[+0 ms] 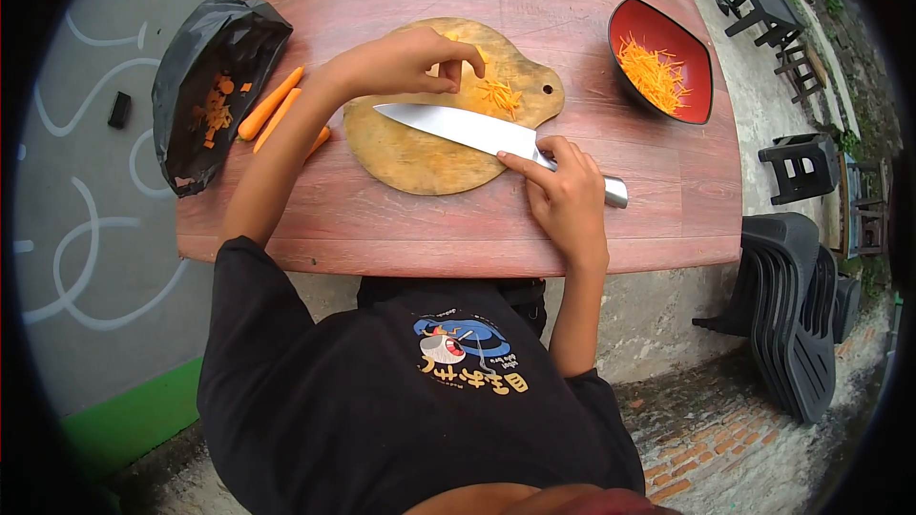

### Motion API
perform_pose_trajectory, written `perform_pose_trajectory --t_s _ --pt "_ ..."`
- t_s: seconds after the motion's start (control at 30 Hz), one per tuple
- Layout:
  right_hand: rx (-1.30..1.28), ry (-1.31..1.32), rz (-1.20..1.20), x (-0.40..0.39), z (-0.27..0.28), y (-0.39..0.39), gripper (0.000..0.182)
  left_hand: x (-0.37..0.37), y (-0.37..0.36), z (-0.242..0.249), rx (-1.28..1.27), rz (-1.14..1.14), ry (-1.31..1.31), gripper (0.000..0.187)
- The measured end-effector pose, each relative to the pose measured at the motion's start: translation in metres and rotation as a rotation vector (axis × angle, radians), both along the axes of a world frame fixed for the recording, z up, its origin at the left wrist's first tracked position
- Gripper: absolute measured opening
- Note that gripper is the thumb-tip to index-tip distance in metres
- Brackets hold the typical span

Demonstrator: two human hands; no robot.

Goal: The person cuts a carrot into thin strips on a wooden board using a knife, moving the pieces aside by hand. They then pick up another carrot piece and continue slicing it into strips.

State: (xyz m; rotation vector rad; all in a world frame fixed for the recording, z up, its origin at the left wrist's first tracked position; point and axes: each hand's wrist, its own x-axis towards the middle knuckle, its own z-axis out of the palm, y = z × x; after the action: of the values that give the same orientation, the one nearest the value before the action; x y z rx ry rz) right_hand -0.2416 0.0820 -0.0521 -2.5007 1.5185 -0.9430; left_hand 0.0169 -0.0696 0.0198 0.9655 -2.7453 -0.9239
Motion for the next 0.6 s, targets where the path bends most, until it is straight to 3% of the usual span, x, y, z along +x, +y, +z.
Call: perform_pose_trajectory --t_s 0.4,0.6 --pt "0.011 0.012 0.036 -0.001 0.0 0.004 0.045 -0.036 0.009 -0.017 -0.127 -0.126 0.082 0.025" --pt "0.009 -0.012 0.083 0.001 -0.001 0.004 0.046 -0.03 0.016 -0.014 0.077 -0.039 0.023 0.028"
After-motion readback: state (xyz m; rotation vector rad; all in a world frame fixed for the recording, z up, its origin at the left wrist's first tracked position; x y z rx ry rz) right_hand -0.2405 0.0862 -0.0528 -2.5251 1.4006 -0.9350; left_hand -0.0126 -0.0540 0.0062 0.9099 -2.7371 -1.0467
